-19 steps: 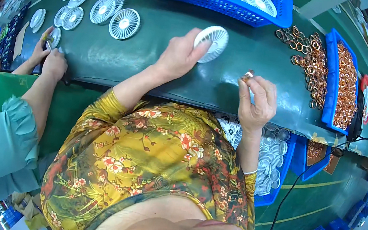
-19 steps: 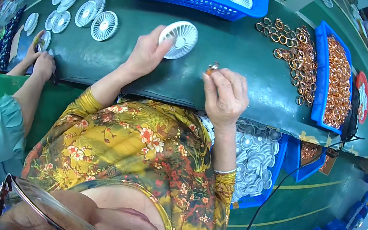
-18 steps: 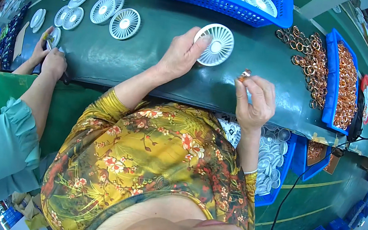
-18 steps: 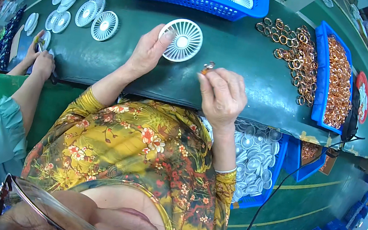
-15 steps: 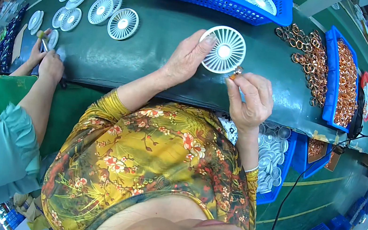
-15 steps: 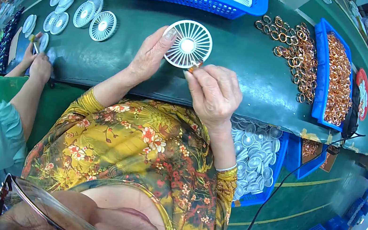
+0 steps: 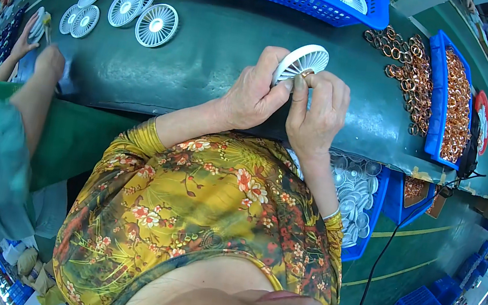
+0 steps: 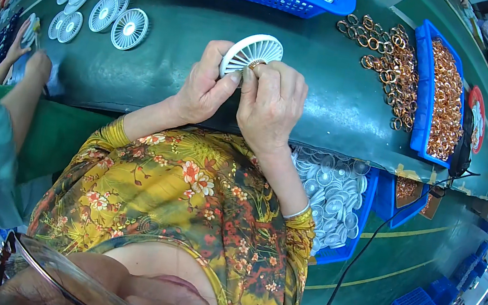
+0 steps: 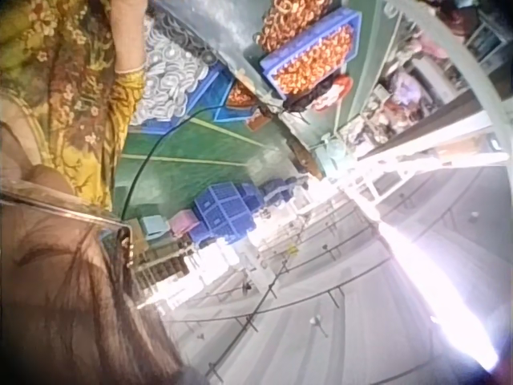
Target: The person sets a basket of fan covers on the table, places fan covers onto the work surface, and attaches metal rings to the center of the fan covers by hand.
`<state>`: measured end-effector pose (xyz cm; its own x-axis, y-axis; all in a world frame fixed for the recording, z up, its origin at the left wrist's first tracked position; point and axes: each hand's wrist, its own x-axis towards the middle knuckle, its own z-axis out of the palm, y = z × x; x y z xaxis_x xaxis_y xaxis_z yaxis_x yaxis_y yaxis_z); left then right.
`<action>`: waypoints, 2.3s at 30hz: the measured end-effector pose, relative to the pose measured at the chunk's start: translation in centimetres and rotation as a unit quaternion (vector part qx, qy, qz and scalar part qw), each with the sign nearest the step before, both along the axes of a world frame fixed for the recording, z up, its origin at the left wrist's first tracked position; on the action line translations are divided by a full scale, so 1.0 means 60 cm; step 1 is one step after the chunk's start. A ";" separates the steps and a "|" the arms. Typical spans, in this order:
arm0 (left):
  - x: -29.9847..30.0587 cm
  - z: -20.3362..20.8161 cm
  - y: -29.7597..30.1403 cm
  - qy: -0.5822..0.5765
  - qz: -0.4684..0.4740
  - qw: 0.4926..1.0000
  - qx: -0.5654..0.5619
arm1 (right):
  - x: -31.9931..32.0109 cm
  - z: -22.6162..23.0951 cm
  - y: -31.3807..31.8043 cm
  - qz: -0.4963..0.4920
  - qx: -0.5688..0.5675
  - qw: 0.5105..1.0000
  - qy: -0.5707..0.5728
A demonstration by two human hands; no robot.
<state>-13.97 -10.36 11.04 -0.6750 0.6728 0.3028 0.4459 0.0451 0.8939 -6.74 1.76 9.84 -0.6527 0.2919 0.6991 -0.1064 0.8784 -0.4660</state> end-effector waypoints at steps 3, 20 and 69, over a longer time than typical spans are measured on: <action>-0.008 -0.009 0.000 -0.154 -0.064 0.982 0.090 | 0.003 0.011 -0.002 -0.056 0.007 0.997 0.052; -0.006 0.011 -0.031 -0.044 -0.100 0.994 0.017 | 0.033 0.004 0.017 0.256 -0.395 0.882 0.015; -0.137 0.027 -0.065 0.430 0.259 0.865 -0.030 | 0.020 -0.071 0.325 -0.310 -0.061 0.930 -0.190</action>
